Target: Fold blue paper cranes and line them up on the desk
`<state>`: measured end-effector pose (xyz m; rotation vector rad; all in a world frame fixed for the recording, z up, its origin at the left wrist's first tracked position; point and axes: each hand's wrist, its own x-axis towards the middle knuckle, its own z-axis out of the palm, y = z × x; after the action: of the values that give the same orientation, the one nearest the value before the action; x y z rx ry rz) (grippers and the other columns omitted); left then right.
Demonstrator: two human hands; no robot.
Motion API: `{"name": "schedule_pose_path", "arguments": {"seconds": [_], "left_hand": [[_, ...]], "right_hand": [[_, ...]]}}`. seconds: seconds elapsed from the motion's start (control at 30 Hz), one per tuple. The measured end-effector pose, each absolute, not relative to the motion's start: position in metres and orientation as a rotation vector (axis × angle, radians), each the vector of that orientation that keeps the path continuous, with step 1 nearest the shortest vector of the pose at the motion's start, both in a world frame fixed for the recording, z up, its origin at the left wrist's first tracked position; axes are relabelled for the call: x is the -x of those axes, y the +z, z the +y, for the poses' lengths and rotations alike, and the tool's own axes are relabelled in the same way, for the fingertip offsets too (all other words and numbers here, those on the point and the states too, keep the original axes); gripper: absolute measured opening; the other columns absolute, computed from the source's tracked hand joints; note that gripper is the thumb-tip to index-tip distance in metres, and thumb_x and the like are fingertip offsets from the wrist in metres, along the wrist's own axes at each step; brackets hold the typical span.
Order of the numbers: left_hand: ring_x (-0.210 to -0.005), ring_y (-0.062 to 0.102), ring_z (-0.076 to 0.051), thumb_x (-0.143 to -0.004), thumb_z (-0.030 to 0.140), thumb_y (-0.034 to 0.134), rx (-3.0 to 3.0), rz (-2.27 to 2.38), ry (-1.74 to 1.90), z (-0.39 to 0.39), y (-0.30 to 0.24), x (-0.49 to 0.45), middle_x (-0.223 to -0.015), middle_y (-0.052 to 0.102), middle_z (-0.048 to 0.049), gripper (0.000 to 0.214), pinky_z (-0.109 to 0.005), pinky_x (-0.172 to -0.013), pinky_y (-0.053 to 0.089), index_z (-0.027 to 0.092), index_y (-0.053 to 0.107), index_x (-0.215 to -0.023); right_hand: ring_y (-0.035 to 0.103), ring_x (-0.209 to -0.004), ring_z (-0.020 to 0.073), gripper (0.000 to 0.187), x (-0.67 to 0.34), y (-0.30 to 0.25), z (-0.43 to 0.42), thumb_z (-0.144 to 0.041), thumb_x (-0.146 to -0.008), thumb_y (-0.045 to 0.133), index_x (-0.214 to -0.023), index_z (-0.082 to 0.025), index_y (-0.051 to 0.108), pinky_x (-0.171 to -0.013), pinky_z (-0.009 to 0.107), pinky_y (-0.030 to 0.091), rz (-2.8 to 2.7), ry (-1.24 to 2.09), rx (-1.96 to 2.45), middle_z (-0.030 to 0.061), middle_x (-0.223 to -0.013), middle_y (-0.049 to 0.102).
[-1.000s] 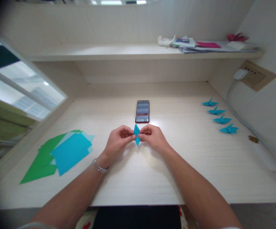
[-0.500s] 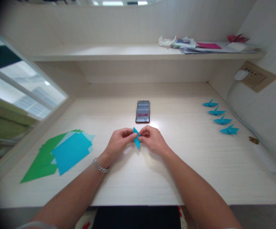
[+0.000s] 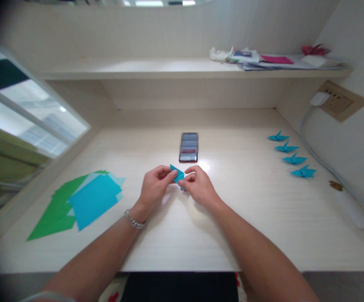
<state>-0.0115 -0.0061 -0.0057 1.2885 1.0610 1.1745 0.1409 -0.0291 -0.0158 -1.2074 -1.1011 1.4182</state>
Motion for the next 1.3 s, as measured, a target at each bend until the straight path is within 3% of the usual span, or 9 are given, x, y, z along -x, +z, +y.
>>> {"name": "schedule_pose_path", "arguments": {"seconds": [0.43,0.57,0.8,1.13,1.3], "left_hand": [[-0.066,0.065,-0.014,-0.077,0.025,0.071,-1.259,1.062,1.195,-0.006,-0.007,0.009,-0.074,0.069,-0.0038,0.014,-0.026,-0.062,0.054,0.013,0.066,-0.083],[-0.069,0.065,-0.014,-0.080,0.026,0.068,-1.398,1.075,1.210,-0.009,-0.005,0.009,-0.078,0.070,-0.0050,0.014,-0.026,-0.065,0.053,0.013,0.066,-0.087],[-0.067,0.064,-0.013,-0.083,0.026,0.065,-1.527,1.113,1.239,-0.015,-0.004,0.005,-0.078,0.071,-0.0044,0.013,-0.025,-0.061,0.050,0.014,0.067,-0.088],[-0.069,0.066,-0.016,-0.075,0.026,0.072,-1.281,1.056,1.076,-0.010,-0.005,0.008,-0.083,0.072,-0.0085,0.022,-0.028,-0.063,0.053,0.011,0.068,-0.090],[-0.059,0.062,-0.013,-0.072,0.023,0.073,-1.280,1.103,1.102,-0.011,0.000,0.007,-0.073,0.070,-0.0062,0.018,-0.025,-0.057,0.051,0.010,0.067,-0.084]], "right_hand": [[0.061,-0.052,0.0149,0.034,-0.144,-0.014,-0.027,-0.025,-0.066,0.076,-0.091,-0.021,0.053,-0.053,0.028,0.047,-1.168,1.472,1.189,-0.0043,-0.059,0.062],[0.058,-0.050,0.0134,0.024,-0.142,-0.012,-0.027,-0.029,-0.066,0.076,-0.077,-0.018,0.057,-0.050,0.026,0.044,-1.205,1.475,1.216,-0.0019,-0.057,0.061],[0.056,-0.051,0.0127,0.030,-0.139,-0.014,-0.026,-0.046,-0.072,0.070,-0.072,-0.018,0.059,-0.051,0.026,0.046,-1.132,1.430,1.212,-0.0006,-0.059,0.060],[0.054,-0.050,0.0131,0.031,-0.143,-0.024,-0.022,-0.046,-0.073,0.067,-0.067,-0.016,0.061,-0.049,0.026,0.040,-1.186,1.297,1.278,0.0018,-0.057,0.062],[0.054,-0.049,0.0127,0.030,-0.141,-0.020,-0.023,-0.045,-0.073,0.068,-0.065,-0.017,0.060,-0.049,0.025,0.041,-1.179,1.320,1.240,0.0014,-0.056,0.061]]}}
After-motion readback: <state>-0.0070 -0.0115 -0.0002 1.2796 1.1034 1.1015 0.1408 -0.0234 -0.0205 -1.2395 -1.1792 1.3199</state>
